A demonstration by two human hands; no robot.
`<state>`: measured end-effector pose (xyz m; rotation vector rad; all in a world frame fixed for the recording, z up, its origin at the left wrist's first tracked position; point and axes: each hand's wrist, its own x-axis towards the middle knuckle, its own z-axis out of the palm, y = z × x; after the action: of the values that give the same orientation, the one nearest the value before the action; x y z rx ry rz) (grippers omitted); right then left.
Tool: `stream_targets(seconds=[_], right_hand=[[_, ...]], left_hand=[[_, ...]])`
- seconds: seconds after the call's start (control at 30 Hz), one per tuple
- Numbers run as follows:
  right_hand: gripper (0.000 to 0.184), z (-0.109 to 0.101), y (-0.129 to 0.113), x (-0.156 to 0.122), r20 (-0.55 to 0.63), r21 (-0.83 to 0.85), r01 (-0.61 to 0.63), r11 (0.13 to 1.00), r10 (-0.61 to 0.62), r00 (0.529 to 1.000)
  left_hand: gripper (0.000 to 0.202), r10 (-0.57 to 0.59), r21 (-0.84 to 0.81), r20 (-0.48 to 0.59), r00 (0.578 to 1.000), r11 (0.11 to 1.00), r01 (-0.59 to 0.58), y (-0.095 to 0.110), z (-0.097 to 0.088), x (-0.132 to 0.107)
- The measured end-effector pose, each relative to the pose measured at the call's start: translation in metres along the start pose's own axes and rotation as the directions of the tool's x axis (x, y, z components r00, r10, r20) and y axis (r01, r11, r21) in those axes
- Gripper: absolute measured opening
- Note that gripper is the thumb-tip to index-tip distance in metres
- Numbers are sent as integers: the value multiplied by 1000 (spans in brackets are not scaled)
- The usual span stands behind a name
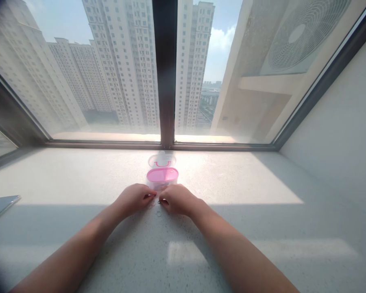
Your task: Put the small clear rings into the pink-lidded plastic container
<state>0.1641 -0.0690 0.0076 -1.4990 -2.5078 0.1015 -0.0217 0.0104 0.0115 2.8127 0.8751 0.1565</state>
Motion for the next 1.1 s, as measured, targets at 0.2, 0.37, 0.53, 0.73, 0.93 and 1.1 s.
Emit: stream_targets(seconds=[0.2, 0.37, 0.53, 0.73, 0.93, 1.1], right_hand=[[12, 15, -10, -2, -86, 4, -116, 993, 116, 989], [11, 29, -19, -11, -154, 158, -265, 951, 289, 945], [6, 21, -11, -11, -154, 439, -256, 861, 353, 923], [7, 14, 7, -13, -19, 689, -205, 695, 301, 953], [5, 14, 4, -13, -31, 692, -191, 697, 293, 956], [6, 11, 2, -13, -48, 711, -162, 684, 277, 960]], left_hand=[[24, -31, 60, -33, 999, 998, 33, 0, 4, 2], [23, -16, 145, -28, 999, 989, 20, 2, 3, 3], [19, -25, 112, 1, 1000, 993, 25, 2, -1, 1], [15, -52, -14, 38, 998, 999, 53, -3, -6, -3], [15, -32, -136, 60, 998, 990, 40, -7, -11, -8], [12, -78, -440, 44, 996, 893, 89, -3, -19, -9]])
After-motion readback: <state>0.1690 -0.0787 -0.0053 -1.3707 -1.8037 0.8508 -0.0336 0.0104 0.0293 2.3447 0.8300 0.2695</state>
